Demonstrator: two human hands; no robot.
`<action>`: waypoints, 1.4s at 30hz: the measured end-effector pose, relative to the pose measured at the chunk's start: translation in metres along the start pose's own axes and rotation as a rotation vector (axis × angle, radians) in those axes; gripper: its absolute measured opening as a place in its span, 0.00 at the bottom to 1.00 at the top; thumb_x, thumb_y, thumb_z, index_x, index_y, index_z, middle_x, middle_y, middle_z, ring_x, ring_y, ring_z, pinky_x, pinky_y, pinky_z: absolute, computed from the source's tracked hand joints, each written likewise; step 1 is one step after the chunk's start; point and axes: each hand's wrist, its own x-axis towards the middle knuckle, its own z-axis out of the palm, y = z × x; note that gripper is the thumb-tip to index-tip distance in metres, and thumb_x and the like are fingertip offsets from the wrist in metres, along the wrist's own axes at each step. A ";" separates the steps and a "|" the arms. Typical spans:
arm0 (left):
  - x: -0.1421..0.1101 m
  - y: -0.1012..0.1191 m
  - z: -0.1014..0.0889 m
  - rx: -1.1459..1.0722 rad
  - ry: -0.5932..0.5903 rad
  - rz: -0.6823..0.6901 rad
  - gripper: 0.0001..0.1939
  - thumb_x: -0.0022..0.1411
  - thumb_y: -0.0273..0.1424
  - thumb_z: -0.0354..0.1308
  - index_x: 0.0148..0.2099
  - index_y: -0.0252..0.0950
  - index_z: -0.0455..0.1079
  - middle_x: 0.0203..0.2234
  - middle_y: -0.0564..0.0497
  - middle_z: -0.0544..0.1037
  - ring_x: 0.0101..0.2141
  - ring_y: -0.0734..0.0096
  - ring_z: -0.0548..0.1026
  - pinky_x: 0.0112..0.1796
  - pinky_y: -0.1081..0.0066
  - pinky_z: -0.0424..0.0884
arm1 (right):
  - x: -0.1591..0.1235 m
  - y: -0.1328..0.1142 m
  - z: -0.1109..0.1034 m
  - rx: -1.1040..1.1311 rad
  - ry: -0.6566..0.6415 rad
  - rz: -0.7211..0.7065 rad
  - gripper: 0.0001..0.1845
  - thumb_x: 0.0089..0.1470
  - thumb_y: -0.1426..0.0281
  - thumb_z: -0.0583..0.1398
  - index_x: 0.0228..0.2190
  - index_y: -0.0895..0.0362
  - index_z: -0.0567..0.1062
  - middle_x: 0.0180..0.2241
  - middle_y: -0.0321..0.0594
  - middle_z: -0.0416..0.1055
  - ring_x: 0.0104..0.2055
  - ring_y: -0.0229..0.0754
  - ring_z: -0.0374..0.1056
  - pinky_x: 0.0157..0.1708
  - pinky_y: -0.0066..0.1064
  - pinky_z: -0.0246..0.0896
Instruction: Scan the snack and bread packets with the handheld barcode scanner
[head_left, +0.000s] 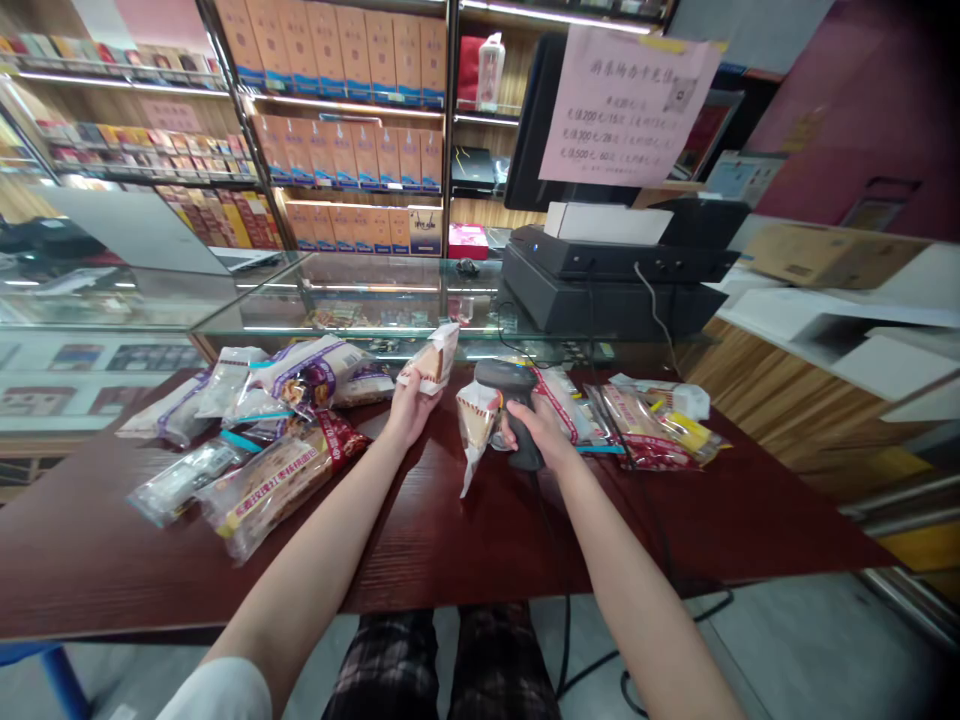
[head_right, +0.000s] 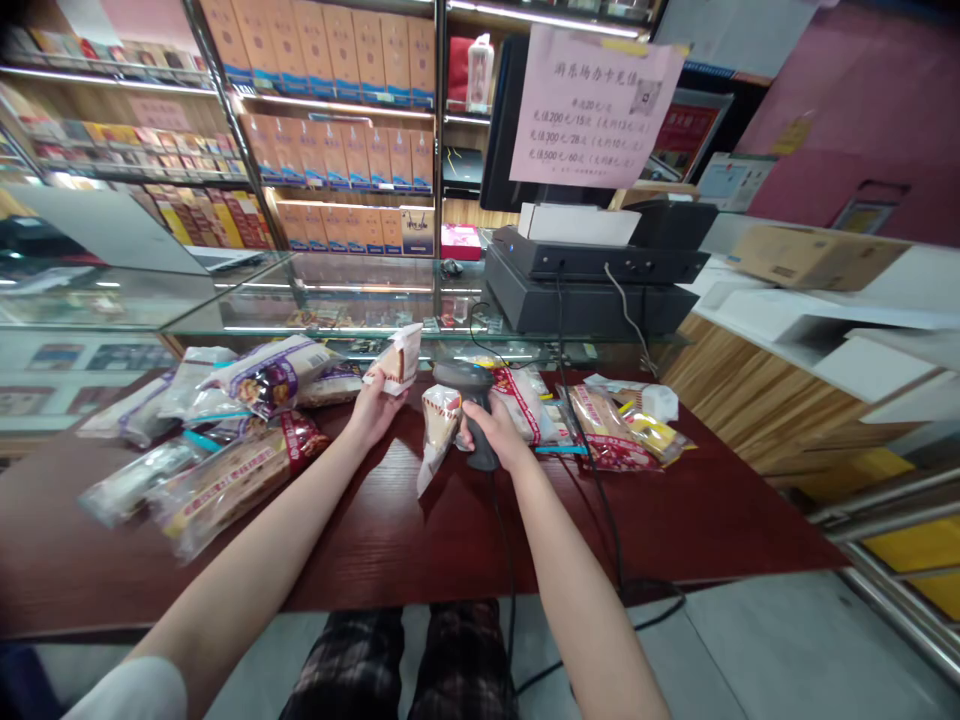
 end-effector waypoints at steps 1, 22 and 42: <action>-0.002 0.002 0.002 0.022 0.024 0.089 0.17 0.64 0.33 0.60 0.54 0.42 0.65 0.45 0.50 0.77 0.40 0.71 0.78 0.40 0.74 0.73 | 0.000 0.001 -0.001 0.004 0.006 0.001 0.16 0.53 0.54 0.60 0.34 0.54 0.69 0.14 0.30 0.64 0.15 0.36 0.57 0.17 0.29 0.52; -0.084 0.080 -0.055 1.991 0.128 0.925 0.20 0.58 0.25 0.55 0.53 0.33 0.62 0.61 0.28 0.56 0.61 0.39 0.58 0.55 0.43 0.60 | 0.005 0.007 -0.010 0.058 0.093 -0.001 0.20 0.49 0.54 0.61 0.39 0.54 0.70 0.14 0.29 0.64 0.15 0.38 0.58 0.17 0.30 0.51; -0.037 0.029 -0.015 1.379 -0.212 0.606 0.18 0.50 0.25 0.64 0.45 0.40 0.75 0.62 0.37 0.67 0.69 0.42 0.42 0.63 0.41 0.31 | 0.010 0.021 -0.022 0.165 0.148 -0.046 0.17 0.51 0.55 0.61 0.37 0.54 0.71 0.17 0.31 0.66 0.16 0.37 0.59 0.17 0.29 0.52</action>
